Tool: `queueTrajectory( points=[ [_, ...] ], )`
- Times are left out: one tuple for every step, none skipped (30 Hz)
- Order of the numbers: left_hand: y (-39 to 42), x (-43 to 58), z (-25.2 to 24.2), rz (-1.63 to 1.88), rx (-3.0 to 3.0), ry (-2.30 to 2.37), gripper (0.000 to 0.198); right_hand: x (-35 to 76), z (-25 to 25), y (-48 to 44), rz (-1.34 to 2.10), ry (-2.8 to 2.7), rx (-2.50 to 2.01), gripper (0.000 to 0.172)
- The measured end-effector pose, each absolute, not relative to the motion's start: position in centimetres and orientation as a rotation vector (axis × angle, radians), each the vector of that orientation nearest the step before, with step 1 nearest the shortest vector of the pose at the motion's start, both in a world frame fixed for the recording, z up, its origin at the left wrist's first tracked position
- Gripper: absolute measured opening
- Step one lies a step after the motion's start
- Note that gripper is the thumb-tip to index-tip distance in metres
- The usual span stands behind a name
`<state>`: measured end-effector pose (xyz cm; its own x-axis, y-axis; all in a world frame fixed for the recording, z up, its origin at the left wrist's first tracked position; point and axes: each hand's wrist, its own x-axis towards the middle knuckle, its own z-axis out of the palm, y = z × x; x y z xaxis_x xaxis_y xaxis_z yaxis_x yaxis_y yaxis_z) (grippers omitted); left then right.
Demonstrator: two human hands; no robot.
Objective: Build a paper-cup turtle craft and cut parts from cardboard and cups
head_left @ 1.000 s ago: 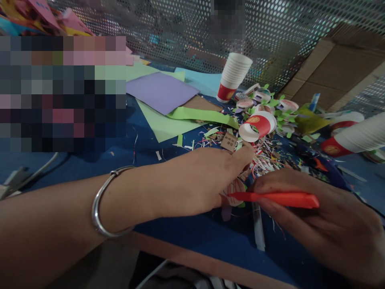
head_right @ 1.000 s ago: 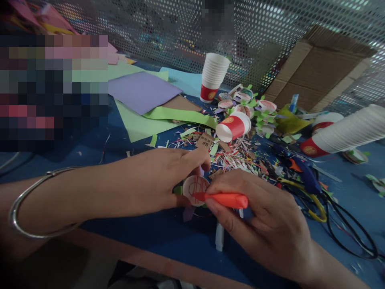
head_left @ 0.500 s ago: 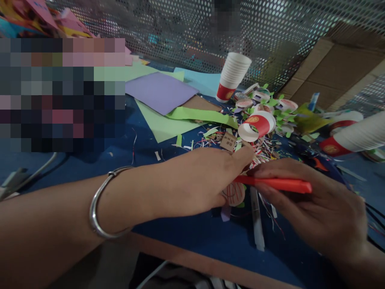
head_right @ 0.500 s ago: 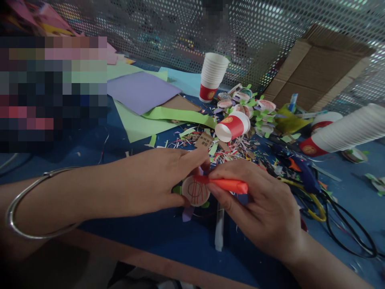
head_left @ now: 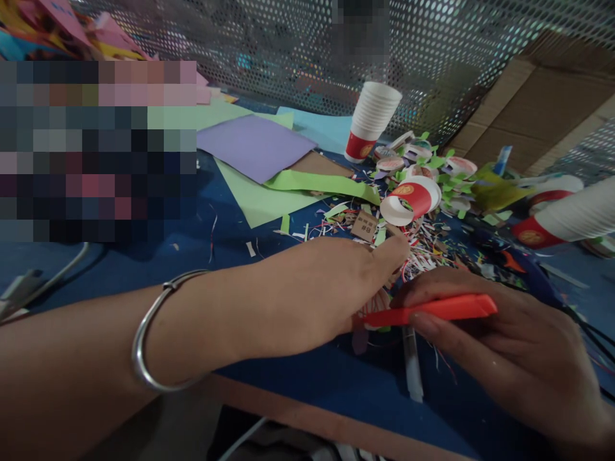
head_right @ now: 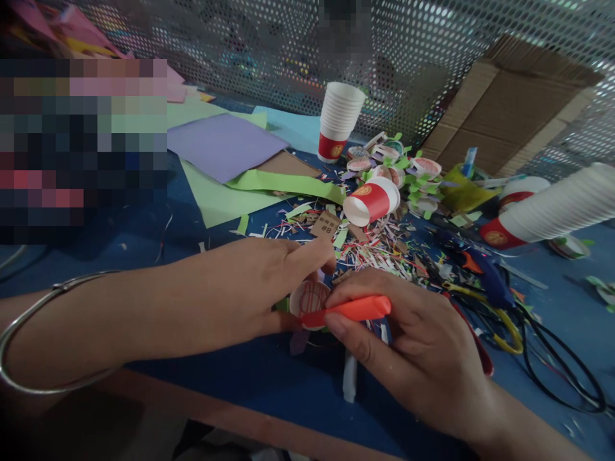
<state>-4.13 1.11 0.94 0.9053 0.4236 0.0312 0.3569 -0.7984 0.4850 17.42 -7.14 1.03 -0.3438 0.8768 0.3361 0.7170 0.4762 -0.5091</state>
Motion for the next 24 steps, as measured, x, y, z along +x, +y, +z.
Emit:
queueTrajectory(
  points=[
    [1.0, -4.1, 1.0, 0.181, 2.587, 0.569, 0.039, 17.5, 0.9, -7.1, 0.368, -2.140, -1.320, 0.004],
    [1.0, -4.1, 1.1, 0.178, 2.587, 0.571, 0.036, 17.6, 0.7, -7.1, 0.362, -2.121, -1.328, 0.003],
    [0.9, -4.1, 1.2, 0.174, 2.589, 0.573, 0.033, 17.6, 0.5, -7.1, 0.346, -2.101, -1.336, 0.004],
    [0.9, -4.1, 1.3, 0.170, 2.594, 0.576, 0.032, 17.7, 0.3, -7.0, 0.320, -2.084, -1.347, 0.006],
    [0.9, -4.0, 1.3, 0.167, 2.602, 0.581, 0.032, 17.8, 0.1, -7.0, 0.290, -2.074, -1.355, 0.008],
    [0.9, -4.0, 1.4, 0.166, 2.613, 0.586, 0.034, 17.8, -0.1, -6.9, 0.260, -2.072, -1.358, 0.010],
    [0.9, -4.0, 1.4, 0.168, 2.624, 0.591, 0.036, 17.8, -0.2, -6.9, 0.239, -2.077, -1.359, 0.010],
    [0.9, -4.0, 1.4, 0.169, 2.628, 0.596, 0.039, 17.8, -0.3, -6.8, 0.222, -2.086, -1.354, 0.010],
    [0.9, -4.0, 1.3, 0.172, 2.624, 0.599, 0.040, 17.7, -0.4, -6.8, 0.208, -2.098, -1.345, 0.009],
    [0.9, -4.0, 1.3, 0.174, 2.614, 0.604, 0.041, 17.6, -0.4, -6.8, 0.199, -2.110, -1.339, 0.008],
    [0.9, -4.0, 1.3, 0.174, 2.599, 0.607, 0.042, 17.6, -0.3, -6.8, 0.191, -2.123, -1.336, 0.007],
    [0.9, -4.0, 1.2, 0.180, 2.581, 0.610, 0.044, 17.5, -0.2, -6.8, 0.188, -2.135, -1.335, 0.007],
    [0.9, -4.0, 1.2, 0.184, 2.557, 0.611, 0.048, 17.4, -0.1, -6.9, 0.191, -2.147, -1.329, 0.006],
    [0.9, -4.0, 1.1, 0.189, 2.530, 0.604, 0.055, 17.3, 0.1, -6.9, 0.208, -2.156, -1.318, 0.006],
    [0.9, -4.0, 1.0, 0.195, 2.502, 0.590, 0.063, 17.2, 0.3, -7.0, 0.247, -2.163, -1.309, 0.006],
    [0.9, -4.0, 1.0, 0.201, 2.478, 0.570, 0.072, 17.1, 0.5, -7.0, 0.298, -2.164, -1.296, 0.005],
    [0.9, -4.0, 0.9, 0.207, 2.459, 0.546, 0.081, 17.0, 0.6, -7.1, 0.351, -2.159, -1.290, 0.006],
    [0.9, -4.1, 0.9, 0.210, 2.447, 0.525, 0.087, 17.0, 0.8, -7.1, 0.397, -2.152, -1.285, 0.007],
    [0.9, -4.1, 0.8, 0.211, 2.442, 0.510, 0.092, 17.0, 0.9, -7.1, 0.428, -2.141, -1.287, 0.007],
    [0.9, -4.1, 0.8, 0.211, 2.443, 0.505, 0.094, 17.0, 0.9, -7.2, 0.442, -2.127, -1.295, 0.006],
    [0.9, -4.1, 0.9, 0.206, 2.447, 0.509, 0.095, 17.0, 0.8, -7.2, 0.441, -2.115, -1.305, 0.005],
    [0.8, -4.1, 0.9, 0.196, 2.452, 0.520, 0.096, 17.0, 0.7, -7.2, 0.430, -2.105, -1.311, 0.004],
    [0.8, -4.1, 1.0, 0.187, 2.458, 0.533, 0.097, 17.1, 0.6, -7.2, 0.415, -2.095, -1.318, 0.004],
    [0.8, -4.1, 1.1, 0.178, 2.464, 0.545, 0.097, 17.1, 0.4, -7.2, 0.391, -2.083, -1.323, 0.004]
  ],
)
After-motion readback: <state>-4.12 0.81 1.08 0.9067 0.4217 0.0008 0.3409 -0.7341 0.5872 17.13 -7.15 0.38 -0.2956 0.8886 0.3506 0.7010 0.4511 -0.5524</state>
